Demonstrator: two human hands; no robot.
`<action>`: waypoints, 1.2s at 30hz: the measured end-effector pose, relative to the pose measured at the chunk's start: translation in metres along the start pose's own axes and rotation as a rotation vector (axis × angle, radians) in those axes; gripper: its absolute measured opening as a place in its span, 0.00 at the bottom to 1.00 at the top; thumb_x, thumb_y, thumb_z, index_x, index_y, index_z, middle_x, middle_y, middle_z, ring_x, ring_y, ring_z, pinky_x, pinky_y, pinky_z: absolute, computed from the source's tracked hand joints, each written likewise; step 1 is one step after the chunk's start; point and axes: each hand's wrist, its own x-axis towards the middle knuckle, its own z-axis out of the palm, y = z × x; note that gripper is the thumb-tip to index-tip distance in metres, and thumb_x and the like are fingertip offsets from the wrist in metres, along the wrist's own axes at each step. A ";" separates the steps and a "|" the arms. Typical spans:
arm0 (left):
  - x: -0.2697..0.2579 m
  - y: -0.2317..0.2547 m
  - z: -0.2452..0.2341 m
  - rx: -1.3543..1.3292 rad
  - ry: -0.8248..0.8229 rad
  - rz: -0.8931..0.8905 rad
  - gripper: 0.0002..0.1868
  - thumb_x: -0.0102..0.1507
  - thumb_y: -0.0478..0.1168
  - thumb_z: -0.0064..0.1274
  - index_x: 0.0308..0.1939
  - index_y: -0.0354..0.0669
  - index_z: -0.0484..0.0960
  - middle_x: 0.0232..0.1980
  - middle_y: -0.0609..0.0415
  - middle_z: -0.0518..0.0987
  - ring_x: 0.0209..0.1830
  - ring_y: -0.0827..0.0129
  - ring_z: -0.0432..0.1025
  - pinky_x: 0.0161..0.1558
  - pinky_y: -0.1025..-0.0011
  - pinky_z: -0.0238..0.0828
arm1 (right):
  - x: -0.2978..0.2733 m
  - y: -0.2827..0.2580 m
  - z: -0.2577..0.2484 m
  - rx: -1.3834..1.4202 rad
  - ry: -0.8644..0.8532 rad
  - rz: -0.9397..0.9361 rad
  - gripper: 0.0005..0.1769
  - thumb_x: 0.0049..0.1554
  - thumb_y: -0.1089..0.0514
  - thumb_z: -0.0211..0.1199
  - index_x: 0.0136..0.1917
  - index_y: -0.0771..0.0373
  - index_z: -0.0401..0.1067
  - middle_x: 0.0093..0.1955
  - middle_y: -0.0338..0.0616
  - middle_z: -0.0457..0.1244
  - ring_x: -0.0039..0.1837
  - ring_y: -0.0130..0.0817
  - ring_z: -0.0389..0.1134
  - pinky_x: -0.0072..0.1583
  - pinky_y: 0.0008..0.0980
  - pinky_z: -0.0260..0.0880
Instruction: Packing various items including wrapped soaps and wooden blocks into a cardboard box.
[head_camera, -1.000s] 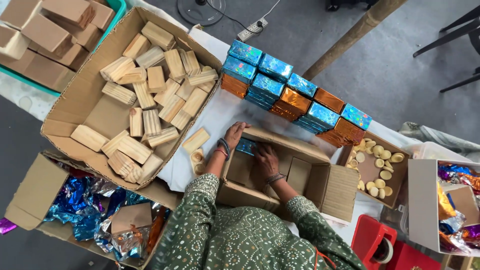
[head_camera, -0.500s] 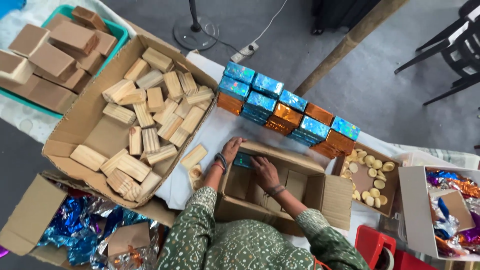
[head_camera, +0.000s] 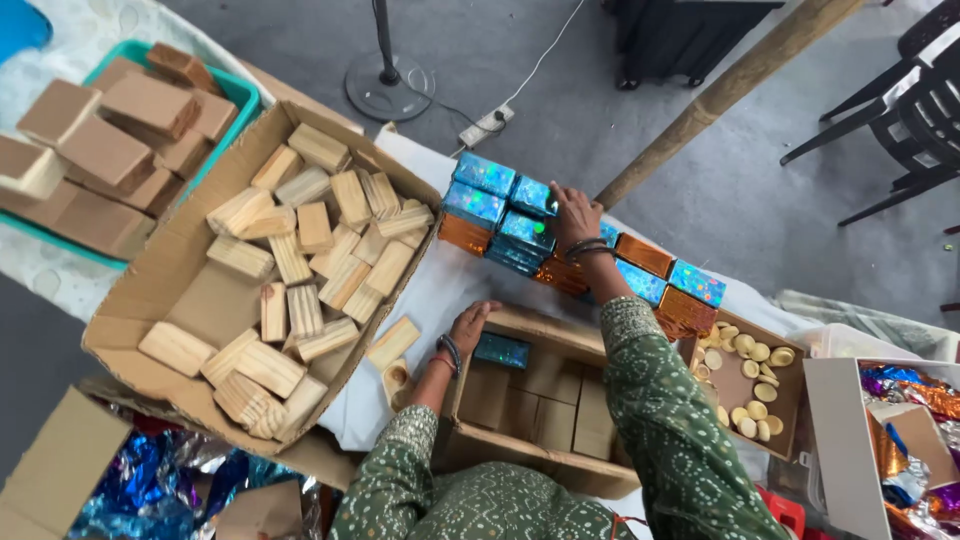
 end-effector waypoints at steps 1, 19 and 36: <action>0.003 -0.010 0.001 -0.009 0.008 -0.016 0.23 0.75 0.51 0.36 0.58 0.39 0.80 0.56 0.52 0.82 0.61 0.66 0.73 0.66 0.68 0.64 | -0.008 0.004 -0.001 0.002 -0.019 -0.004 0.47 0.45 0.50 0.76 0.75 0.56 0.61 0.71 0.49 0.59 0.71 0.48 0.59 0.64 0.58 0.56; 0.003 0.002 -0.006 0.531 0.063 0.115 0.26 0.74 0.53 0.35 0.60 0.38 0.80 0.66 0.44 0.77 0.66 0.52 0.71 0.68 0.64 0.64 | -0.310 -0.115 0.006 0.445 -0.253 -0.174 0.43 0.44 0.57 0.71 0.72 0.61 0.65 0.64 0.48 0.64 0.65 0.50 0.62 0.64 0.44 0.67; -0.014 -0.023 -0.002 0.004 0.055 -0.031 0.30 0.69 0.55 0.52 0.70 0.42 0.73 0.69 0.49 0.74 0.72 0.65 0.65 0.72 0.68 0.55 | -0.314 -0.135 0.044 0.196 -0.161 -0.174 0.23 0.44 0.57 0.65 0.55 0.60 0.72 0.54 0.48 0.61 0.57 0.46 0.65 0.50 0.42 0.72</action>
